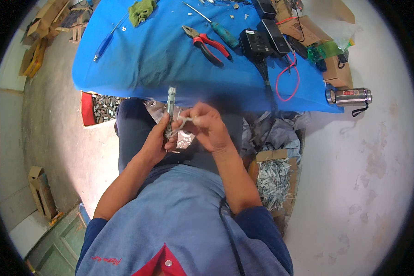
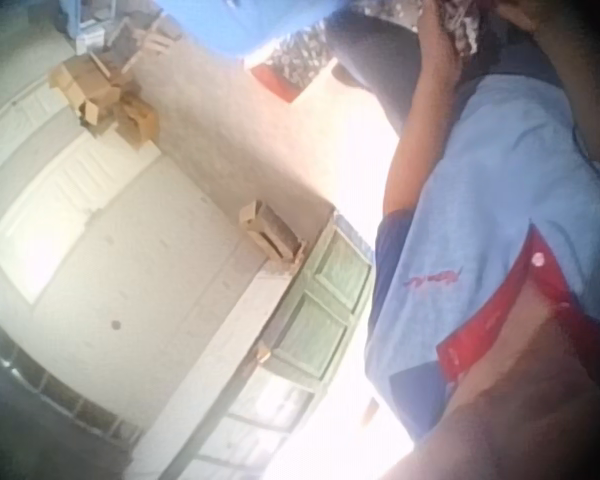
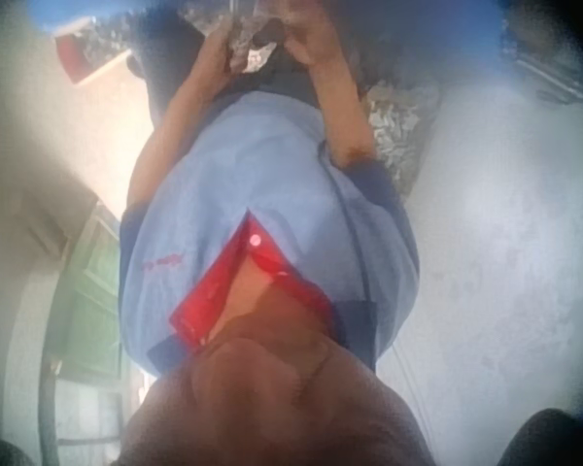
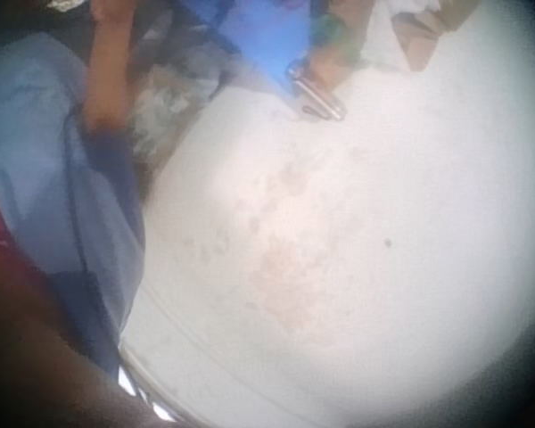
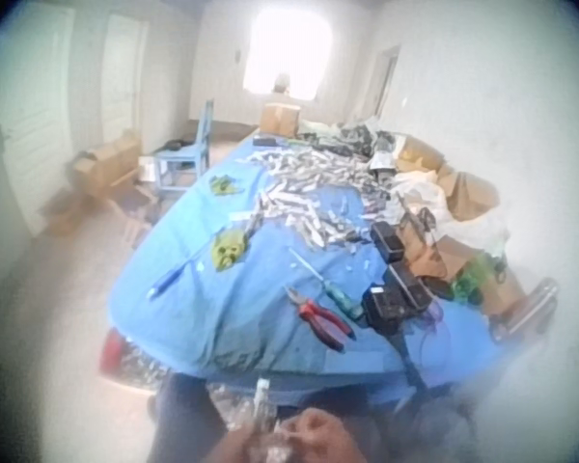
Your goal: The person assembles a technical component by hand and using a screwdriver. They insert a white plastic piece into a metal casing, manipulate the assembly in their lap, and use a screwdriver to adjust or secure internal parts while holding the casing.
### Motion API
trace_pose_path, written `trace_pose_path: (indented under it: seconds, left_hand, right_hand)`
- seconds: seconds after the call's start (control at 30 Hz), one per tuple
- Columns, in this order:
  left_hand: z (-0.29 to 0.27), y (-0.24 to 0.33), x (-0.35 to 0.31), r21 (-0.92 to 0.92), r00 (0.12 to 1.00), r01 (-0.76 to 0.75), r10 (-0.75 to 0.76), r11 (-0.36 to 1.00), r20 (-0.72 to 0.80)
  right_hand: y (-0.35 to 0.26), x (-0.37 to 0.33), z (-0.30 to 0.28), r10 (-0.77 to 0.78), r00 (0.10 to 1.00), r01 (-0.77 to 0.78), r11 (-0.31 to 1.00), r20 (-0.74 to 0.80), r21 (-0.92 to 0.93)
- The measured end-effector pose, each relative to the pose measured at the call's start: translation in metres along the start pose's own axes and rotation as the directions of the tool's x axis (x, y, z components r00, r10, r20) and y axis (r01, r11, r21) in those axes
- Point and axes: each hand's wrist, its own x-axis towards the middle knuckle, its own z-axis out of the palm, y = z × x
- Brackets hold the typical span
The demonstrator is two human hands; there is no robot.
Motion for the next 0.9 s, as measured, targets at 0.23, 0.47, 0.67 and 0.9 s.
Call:
trace_pose_path:
  seconds: [0.23,0.47,0.67,0.9]
  left_hand:
    - [-0.005,-0.003,-0.006,0.131,0.998,-0.066,0.064,0.989,0.016]
    - [-0.013,-0.008,-0.001,0.158,0.992,-0.127,0.128,0.979,0.008]
    - [-0.021,-0.017,0.004,0.133,0.987,-0.161,0.161,0.978,0.015]
    - [-0.024,-0.019,0.005,0.185,0.991,-0.118,0.126,0.976,-0.033]
  right_hand:
    - [0.002,-0.022,0.035,0.051,0.997,-0.046,0.994,0.051,-0.095]
    - [0.030,-0.040,0.030,-0.083,0.975,0.068,0.994,-0.204,-0.080]
    - [0.046,-0.028,0.040,-0.246,0.777,0.126,0.963,-0.579,-0.240]
    - [0.042,-0.015,0.026,-0.221,0.797,-0.061,0.897,-0.563,-0.438]
